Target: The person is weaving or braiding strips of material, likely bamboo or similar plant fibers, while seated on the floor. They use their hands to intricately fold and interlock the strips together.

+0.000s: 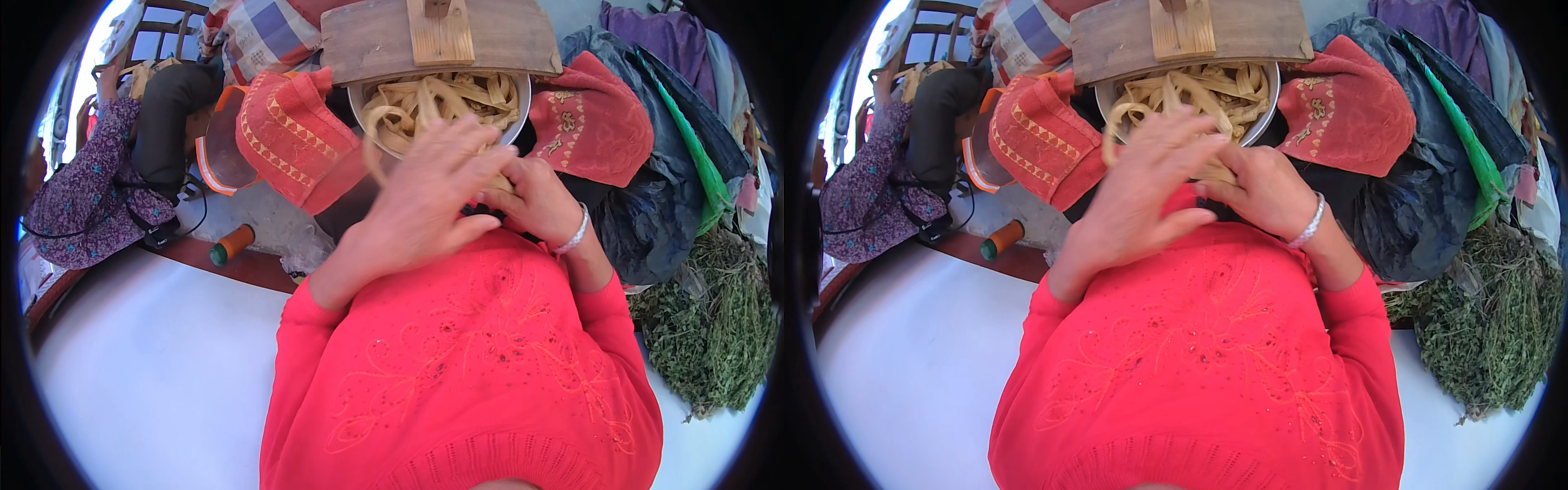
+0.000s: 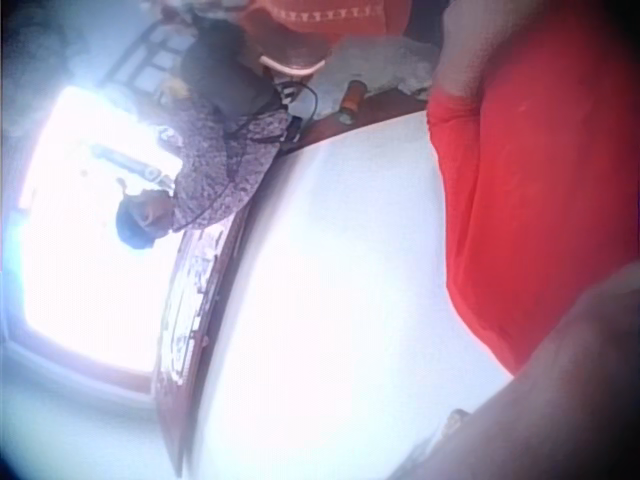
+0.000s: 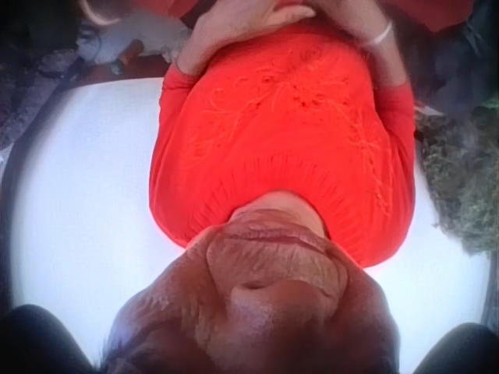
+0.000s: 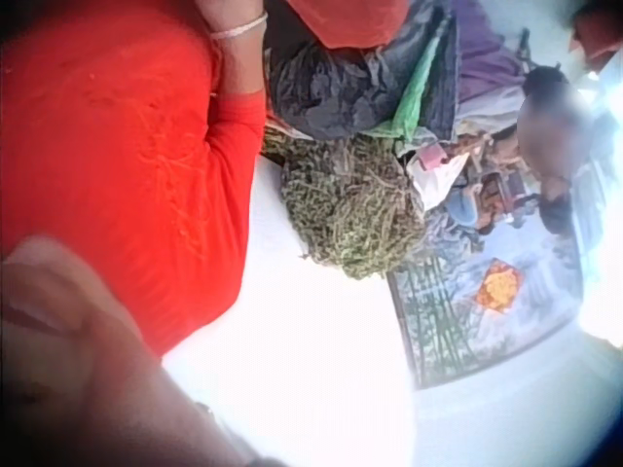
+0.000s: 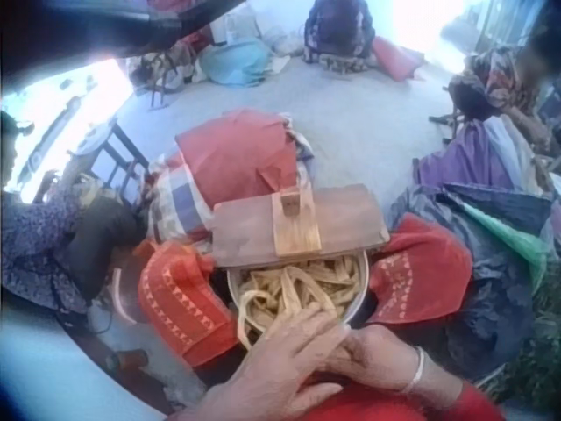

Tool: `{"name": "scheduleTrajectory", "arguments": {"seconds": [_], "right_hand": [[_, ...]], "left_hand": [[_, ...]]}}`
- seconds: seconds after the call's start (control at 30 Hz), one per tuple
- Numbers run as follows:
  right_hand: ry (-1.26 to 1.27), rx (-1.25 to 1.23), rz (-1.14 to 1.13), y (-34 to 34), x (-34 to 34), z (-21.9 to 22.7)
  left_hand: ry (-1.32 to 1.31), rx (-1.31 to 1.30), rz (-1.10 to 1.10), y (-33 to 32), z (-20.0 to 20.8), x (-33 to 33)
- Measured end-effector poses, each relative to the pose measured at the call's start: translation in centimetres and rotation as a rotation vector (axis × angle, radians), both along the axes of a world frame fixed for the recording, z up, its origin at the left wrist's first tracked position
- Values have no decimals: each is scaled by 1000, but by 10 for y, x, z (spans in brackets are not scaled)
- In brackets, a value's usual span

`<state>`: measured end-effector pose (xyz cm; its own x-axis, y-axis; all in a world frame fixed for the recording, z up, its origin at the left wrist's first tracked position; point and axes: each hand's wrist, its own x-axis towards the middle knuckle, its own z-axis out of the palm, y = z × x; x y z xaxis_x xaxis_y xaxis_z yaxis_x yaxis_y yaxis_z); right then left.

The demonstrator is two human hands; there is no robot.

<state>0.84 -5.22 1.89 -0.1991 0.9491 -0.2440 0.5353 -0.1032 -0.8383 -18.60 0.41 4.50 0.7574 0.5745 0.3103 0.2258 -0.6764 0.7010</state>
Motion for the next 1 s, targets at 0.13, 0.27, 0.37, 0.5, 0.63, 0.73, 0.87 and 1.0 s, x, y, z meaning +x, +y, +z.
{"name": "scheduleTrajectory", "arguments": {"seconds": [0.13,0.27,0.37,0.5,0.63,0.73,0.87,1.0], "right_hand": [[58,-107,80,13,10,-4],[33,-176,4,4,54,-14],[-14,-145,-126,-7,84,-23],[-312,62,-115,-5,82,-23],[-449,171,-18,-2,60,-12],[-303,179,14,2,41,0],[257,108,-217,4,41,8],[-2,173,-378,14,59,-27]], "left_hand": [[86,-553,-124,12,-20,18],[332,-606,19,41,-42,-16],[357,-502,179,53,-50,-41],[732,-363,285,52,-41,-44],[471,84,235,38,-40,-21],[77,126,11,33,-30,19],[194,-621,-231,30,-51,50],[208,-779,-239,32,-63,55]]}}
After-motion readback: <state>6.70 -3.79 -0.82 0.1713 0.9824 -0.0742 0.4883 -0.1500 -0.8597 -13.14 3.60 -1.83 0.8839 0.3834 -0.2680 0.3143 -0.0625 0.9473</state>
